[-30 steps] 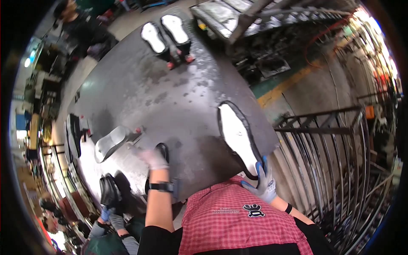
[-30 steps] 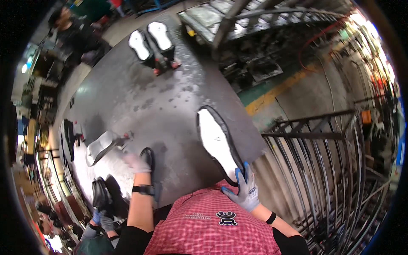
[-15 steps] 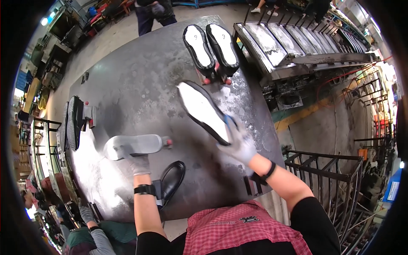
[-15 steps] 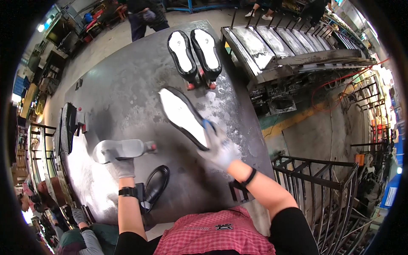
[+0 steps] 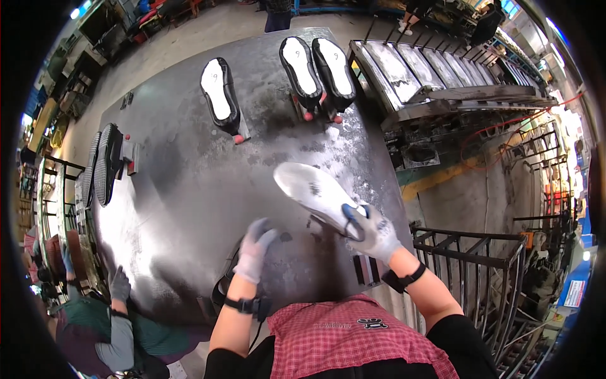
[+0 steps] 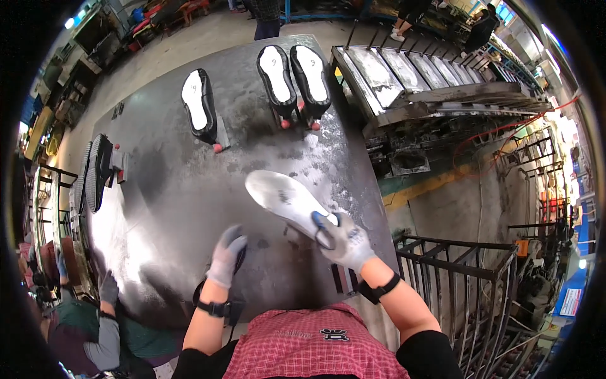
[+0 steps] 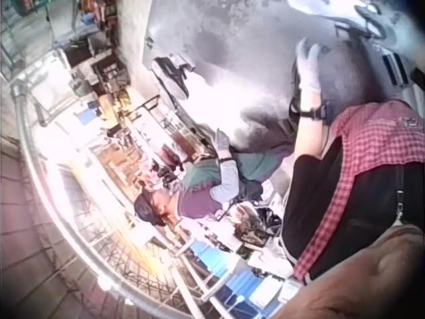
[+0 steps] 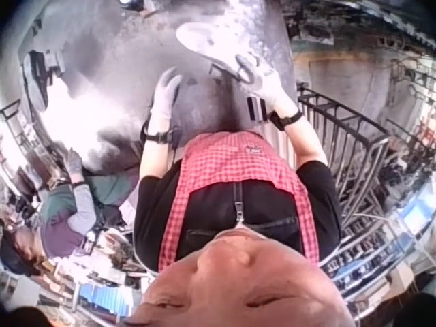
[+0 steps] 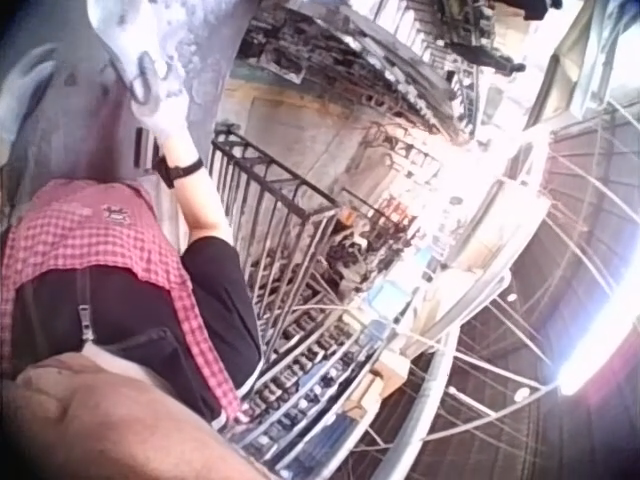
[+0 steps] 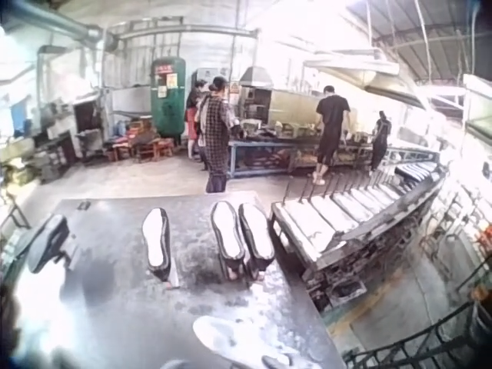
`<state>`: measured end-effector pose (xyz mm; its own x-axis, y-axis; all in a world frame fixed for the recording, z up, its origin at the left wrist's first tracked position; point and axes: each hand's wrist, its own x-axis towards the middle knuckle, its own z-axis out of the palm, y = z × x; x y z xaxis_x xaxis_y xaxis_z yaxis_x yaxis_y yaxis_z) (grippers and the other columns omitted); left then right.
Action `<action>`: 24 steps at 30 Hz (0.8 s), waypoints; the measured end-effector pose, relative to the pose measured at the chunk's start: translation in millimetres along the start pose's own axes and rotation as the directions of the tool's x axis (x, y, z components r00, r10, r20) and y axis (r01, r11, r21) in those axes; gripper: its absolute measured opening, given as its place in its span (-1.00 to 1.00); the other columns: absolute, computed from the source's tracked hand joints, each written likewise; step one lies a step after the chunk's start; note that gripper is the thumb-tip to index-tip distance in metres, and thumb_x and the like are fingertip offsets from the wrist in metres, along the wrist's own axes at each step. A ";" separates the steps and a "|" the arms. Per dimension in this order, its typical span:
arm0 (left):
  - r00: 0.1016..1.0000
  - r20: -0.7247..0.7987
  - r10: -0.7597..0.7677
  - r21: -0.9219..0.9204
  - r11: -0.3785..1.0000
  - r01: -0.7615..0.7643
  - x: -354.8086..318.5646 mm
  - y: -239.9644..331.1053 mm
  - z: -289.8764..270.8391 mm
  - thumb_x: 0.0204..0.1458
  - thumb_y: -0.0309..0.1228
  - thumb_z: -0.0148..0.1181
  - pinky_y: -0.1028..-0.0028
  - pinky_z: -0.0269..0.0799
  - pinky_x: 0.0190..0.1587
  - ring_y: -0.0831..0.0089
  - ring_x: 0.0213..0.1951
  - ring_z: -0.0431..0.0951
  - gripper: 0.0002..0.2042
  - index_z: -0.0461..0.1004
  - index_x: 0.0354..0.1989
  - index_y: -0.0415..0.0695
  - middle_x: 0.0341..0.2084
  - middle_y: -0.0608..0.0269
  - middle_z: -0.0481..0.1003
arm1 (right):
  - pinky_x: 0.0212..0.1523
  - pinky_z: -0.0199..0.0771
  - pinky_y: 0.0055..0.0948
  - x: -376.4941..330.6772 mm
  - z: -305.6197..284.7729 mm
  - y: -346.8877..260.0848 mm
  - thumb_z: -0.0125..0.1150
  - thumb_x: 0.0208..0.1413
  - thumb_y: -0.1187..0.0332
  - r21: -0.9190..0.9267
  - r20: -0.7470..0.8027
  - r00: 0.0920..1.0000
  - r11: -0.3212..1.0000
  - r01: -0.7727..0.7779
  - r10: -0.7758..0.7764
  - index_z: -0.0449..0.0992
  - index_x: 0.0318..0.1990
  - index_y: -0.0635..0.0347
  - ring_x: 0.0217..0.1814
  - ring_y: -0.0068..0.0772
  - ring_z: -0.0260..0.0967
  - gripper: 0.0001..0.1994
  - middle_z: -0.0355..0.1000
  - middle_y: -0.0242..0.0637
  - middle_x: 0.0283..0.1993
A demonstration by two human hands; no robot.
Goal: Applying adhesive or protective layers to shoe soles and placing them on a conveyor system.
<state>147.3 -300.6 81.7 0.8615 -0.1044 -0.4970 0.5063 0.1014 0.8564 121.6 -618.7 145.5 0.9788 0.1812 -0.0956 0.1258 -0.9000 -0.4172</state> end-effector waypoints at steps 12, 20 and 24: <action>0.718 -0.681 -0.144 0.316 0.827 0.466 -119.5 -140.9 -192.7 -0.12 -0.30 0.39 0.19 0.52 -0.09 0.04 -0.19 0.58 -0.49 0.48 0.03 -0.24 -0.11 -0.10 0.53 | 0.04 0.45 -0.03 -115.1 23.7 4.7 0.44 -0.17 0.09 0.066 -0.143 0.917 0.928 -0.366 0.372 0.17 0.39 -0.13 0.08 0.14 0.38 -0.11 0.28 0.07 0.11; 0.748 -0.468 -0.471 -0.150 0.876 0.458 -101.4 -148.5 -141.2 0.01 -0.62 0.09 0.12 0.54 -0.24 0.12 -0.16 0.56 -0.62 0.43 0.06 -0.13 -0.18 0.10 0.54 | 0.07 0.45 -0.01 -169.3 27.3 7.2 0.47 -0.16 0.01 0.185 -0.110 0.864 0.864 -0.468 0.491 0.13 0.41 -0.02 0.14 0.18 0.37 -0.05 0.28 0.11 0.12; 0.898 -0.257 -0.357 -0.173 0.931 0.320 -99.9 -103.5 -82.6 0.06 -0.49 0.11 0.23 0.48 -0.26 0.25 -0.19 0.53 -0.66 0.43 0.06 -0.14 -0.18 0.17 0.53 | 0.11 0.44 -0.11 -241.1 62.4 31.6 0.45 -0.12 -0.01 0.298 -0.278 0.912 0.930 -0.215 0.300 -0.05 0.46 0.20 0.22 0.09 0.35 0.06 0.30 0.21 0.21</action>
<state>12.0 -219.0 31.2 0.6032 0.1248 -0.7878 0.7542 0.2320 0.6142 -120.6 -666.1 98.9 0.9758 -0.2150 0.0390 -0.1416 -0.7581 -0.6366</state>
